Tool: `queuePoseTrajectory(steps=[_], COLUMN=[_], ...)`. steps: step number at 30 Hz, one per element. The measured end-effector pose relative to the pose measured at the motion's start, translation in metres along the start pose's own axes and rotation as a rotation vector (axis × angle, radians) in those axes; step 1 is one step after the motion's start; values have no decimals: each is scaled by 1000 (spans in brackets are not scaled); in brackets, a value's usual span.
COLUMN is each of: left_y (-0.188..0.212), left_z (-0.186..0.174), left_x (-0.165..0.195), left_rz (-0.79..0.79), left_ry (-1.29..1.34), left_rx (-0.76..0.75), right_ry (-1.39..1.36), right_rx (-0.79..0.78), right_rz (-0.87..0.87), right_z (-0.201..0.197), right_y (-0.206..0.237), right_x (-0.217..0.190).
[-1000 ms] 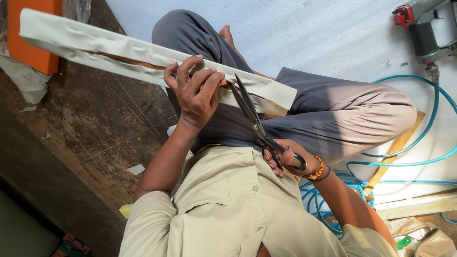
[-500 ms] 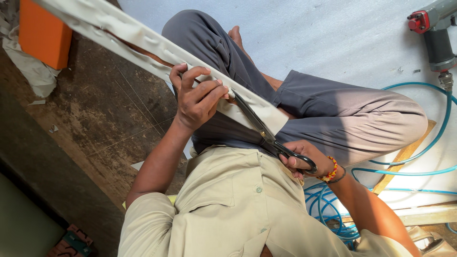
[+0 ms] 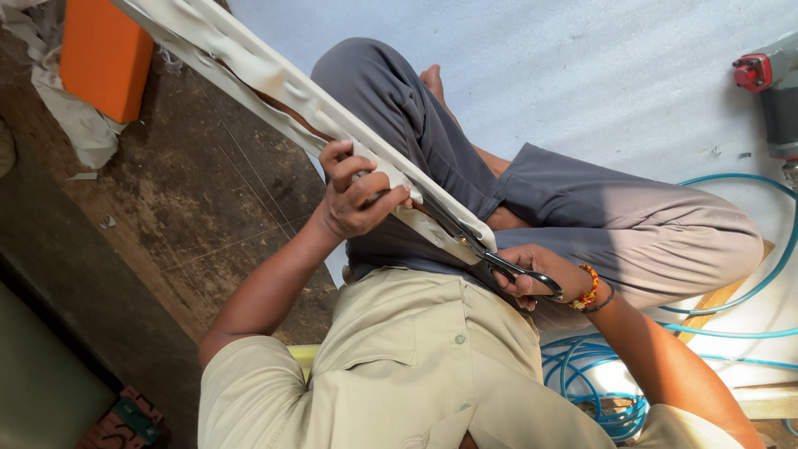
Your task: The person sits on the floor and wraps a strip of white fabric around a long foam-backed strip, folding the edges over. They use a pneumatic nailer to staple the fabric in place along the strip and then trim the excess fabric with scissors.
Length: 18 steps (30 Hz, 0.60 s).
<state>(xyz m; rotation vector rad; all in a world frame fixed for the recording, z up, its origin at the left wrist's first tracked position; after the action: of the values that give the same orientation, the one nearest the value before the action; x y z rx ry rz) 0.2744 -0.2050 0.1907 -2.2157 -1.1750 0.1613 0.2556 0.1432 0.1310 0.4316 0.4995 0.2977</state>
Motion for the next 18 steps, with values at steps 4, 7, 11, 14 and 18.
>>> queuePoseTrajectory(steps=[4,7,11,14,18], left_y=[5,7,9,10,14], left_z=[3,5,6,7,7], left_x=[-4,-5,-9,-11,-14], left_rz=[0,-20,-12,-20,-27], left_ry=[-46,-42,-58,-38,-23], left_rx=[40,60,114,127,144], right_ry=[125,163,123,82,70], right_rx=[72,96,11,-38,13], right_rz=[78,120,56,-43,39], right_z=[-9,-11,-10,-7,-5], right_y=[-1,0,-4,-12,-19], right_x=[-5,-7,-16,-22,-26])
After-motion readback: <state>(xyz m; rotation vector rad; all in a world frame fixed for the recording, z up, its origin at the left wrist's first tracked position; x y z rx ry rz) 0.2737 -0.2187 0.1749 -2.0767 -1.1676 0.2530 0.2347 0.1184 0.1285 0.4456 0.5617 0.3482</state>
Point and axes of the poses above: each hand's wrist, its own y-axis away from the middle knuckle, its own z-axis out of the palm, x = y × z, the point moved 2 cm from there along -y, towards the middle knuckle, and after that the axes turned 6 degrees about z, right-handed, at the moved point
